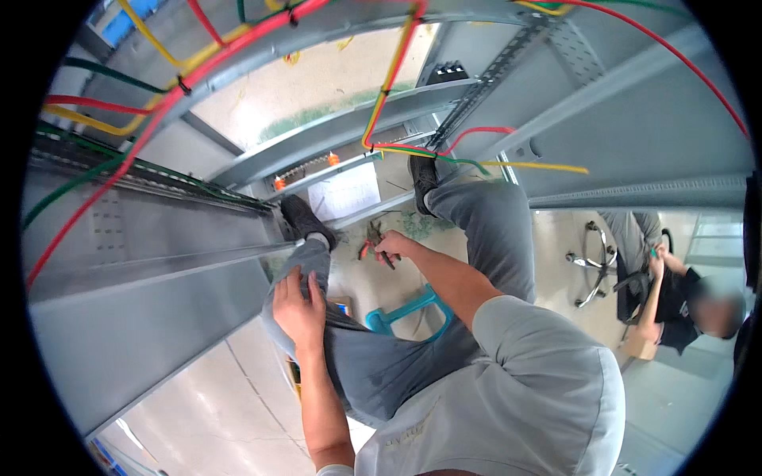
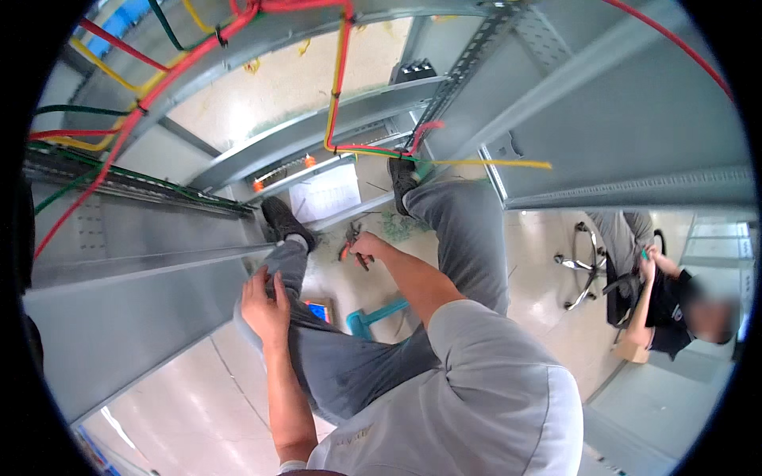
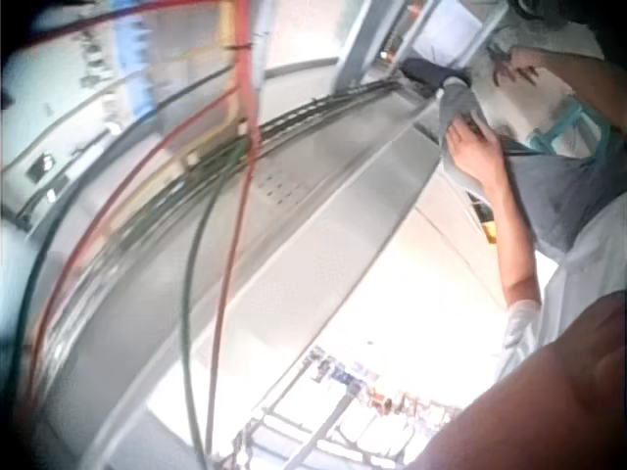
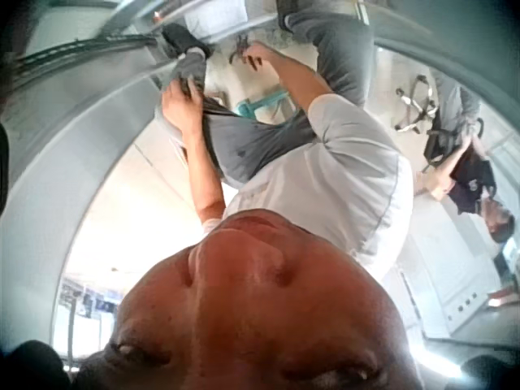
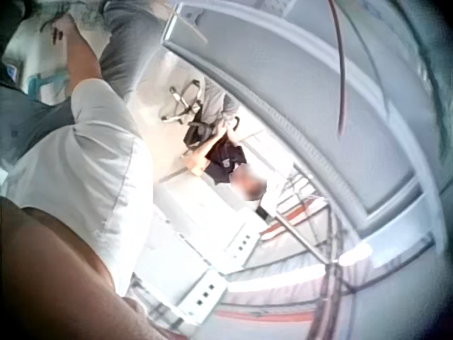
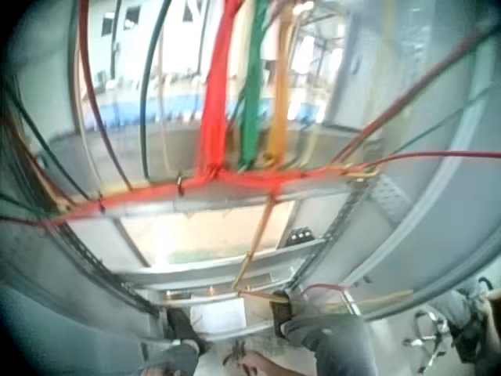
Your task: The person sits on a stool in front of an open electrical cabinet and uses pliers to strip and cut colored wires. They then insert the wires into terminal blocks and tighten the connections. The person repeats this process for multiple wires of different colors.
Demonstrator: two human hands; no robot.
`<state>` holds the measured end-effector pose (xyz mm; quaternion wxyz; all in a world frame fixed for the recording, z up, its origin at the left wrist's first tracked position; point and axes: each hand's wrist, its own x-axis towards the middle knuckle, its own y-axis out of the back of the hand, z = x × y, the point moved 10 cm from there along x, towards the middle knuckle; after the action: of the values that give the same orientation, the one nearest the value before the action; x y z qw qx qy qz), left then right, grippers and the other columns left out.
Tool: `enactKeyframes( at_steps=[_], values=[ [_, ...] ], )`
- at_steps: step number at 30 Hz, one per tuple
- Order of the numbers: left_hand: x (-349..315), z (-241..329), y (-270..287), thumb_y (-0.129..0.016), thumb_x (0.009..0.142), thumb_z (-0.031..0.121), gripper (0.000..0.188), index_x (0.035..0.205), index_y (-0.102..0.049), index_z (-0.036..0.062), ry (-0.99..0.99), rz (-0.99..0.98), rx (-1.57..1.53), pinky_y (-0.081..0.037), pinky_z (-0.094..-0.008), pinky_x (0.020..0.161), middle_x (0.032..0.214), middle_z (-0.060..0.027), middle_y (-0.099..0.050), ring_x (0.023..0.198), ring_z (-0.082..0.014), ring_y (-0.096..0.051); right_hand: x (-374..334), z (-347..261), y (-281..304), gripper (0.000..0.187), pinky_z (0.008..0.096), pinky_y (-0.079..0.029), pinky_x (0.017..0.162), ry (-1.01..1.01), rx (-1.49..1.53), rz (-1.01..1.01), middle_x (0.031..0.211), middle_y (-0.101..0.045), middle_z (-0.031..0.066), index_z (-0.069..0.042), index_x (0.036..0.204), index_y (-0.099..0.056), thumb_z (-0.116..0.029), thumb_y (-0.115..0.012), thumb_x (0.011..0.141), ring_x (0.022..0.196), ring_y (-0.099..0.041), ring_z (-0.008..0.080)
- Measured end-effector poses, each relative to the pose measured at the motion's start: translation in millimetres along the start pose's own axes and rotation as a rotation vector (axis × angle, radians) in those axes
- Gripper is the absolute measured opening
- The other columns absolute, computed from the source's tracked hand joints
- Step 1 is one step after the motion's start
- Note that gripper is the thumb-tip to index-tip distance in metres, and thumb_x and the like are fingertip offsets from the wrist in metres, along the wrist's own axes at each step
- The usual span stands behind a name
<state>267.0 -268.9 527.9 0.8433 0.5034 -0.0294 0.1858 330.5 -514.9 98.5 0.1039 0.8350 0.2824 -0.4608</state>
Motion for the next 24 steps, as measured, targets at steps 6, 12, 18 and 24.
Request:
enactKeyframes(
  at_steps=[6, 12, 18, 24],
  values=[
    [-17, -33, 34, -0.074, 0.092, 0.020, 0.024, 0.109, -0.073, 0.0031, 0.039, 0.071, -0.035, -0.055, -0.0396, 0.073, 0.089, -0.0135, -0.073, 0.080, -0.0304, -0.071, -71, -85, -33, 0.009, 0.0400, -0.050, 0.046, 0.174, -0.023, -0.214, 0.074, -0.069, 0.0120, -0.003, 0.089, -0.064, -0.012, -0.067, 0.088, 0.054, -0.063, 0.0218],
    [-46, -26, 16, -0.076, 0.091, 0.024, 0.029, 0.111, -0.074, 0.0038, 0.067, 0.114, -0.194, -0.057, -0.0366, 0.075, 0.093, -0.0135, -0.076, 0.084, -0.0267, -0.075, -256, -194, -30, 0.025, 0.0289, -0.049, 0.071, 0.520, -0.016, -0.182, 0.091, -0.070, 0.0045, -0.009, 0.105, -0.061, -0.033, -0.061, 0.102, 0.084, -0.063, 0.0127],
    [-32, 38, -19, -0.078, 0.091, 0.027, 0.030, 0.113, -0.074, 0.0061, 0.026, 0.001, -0.336, -0.057, -0.0339, 0.076, 0.094, -0.0120, -0.077, 0.084, -0.0228, -0.075, -369, -147, 51, 0.036, 0.0224, -0.037, 0.053, 0.590, 0.181, -0.177, 0.097, -0.071, 0.0102, -0.003, 0.132, -0.057, -0.030, -0.051, 0.109, 0.063, -0.049, 0.0071],
    [-24, 92, -71, -0.077, 0.094, 0.015, 0.034, 0.123, -0.068, -0.0014, -0.002, -0.292, -0.577, -0.054, -0.0272, 0.079, 0.099, -0.0067, -0.073, 0.087, -0.0111, -0.065, -411, -141, 83, 0.040, 0.0262, -0.047, 0.054, 0.690, 0.794, -0.132, 0.095, -0.069, 0.0093, -0.004, 0.138, -0.055, -0.033, -0.050, 0.110, 0.062, -0.054, 0.0116]
  ],
)
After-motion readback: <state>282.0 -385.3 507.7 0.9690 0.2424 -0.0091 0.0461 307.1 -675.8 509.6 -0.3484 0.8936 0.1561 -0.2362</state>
